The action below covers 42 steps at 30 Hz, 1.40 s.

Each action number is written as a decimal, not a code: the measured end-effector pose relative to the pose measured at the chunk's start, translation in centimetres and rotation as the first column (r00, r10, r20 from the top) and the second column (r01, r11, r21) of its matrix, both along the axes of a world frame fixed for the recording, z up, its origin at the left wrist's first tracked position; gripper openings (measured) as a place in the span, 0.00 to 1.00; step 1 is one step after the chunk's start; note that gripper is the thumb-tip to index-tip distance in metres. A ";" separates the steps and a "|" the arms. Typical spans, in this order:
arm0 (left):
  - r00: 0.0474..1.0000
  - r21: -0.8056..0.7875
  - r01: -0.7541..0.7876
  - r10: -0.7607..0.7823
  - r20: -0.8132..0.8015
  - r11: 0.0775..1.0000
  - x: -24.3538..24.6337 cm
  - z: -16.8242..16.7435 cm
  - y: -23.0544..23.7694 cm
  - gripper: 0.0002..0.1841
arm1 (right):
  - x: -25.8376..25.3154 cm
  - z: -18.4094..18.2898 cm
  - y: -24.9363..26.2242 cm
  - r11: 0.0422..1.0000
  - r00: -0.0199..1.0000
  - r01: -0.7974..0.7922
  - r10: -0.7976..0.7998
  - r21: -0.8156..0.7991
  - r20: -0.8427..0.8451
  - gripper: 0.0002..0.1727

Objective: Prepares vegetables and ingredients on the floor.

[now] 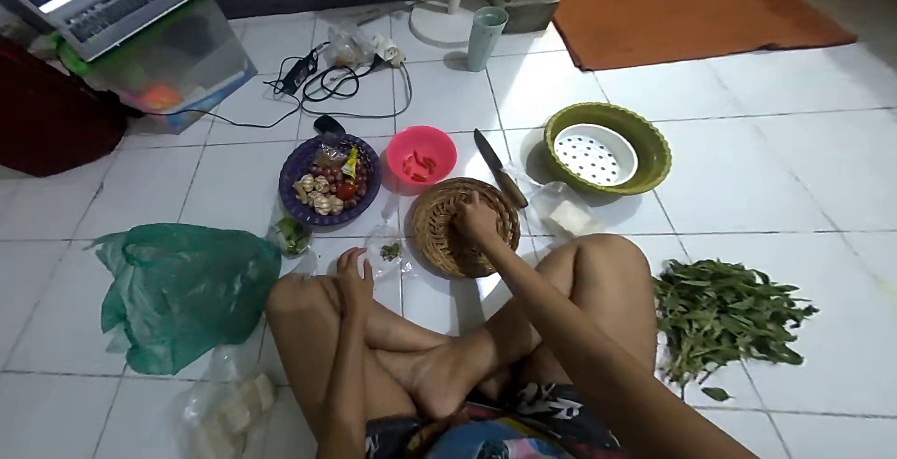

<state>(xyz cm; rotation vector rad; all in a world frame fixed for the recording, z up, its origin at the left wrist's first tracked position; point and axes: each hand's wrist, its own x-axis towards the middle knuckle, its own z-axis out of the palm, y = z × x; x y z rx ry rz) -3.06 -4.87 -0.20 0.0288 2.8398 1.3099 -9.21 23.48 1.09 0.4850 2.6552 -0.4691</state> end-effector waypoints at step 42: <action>0.765 0.213 -0.404 0.456 -0.454 0.890 1.9 7.2 -8.3 0.20 | 3.1 4.4 -8.5 0.778 0.980 -0.152 0.198 -0.609 0.008 0.17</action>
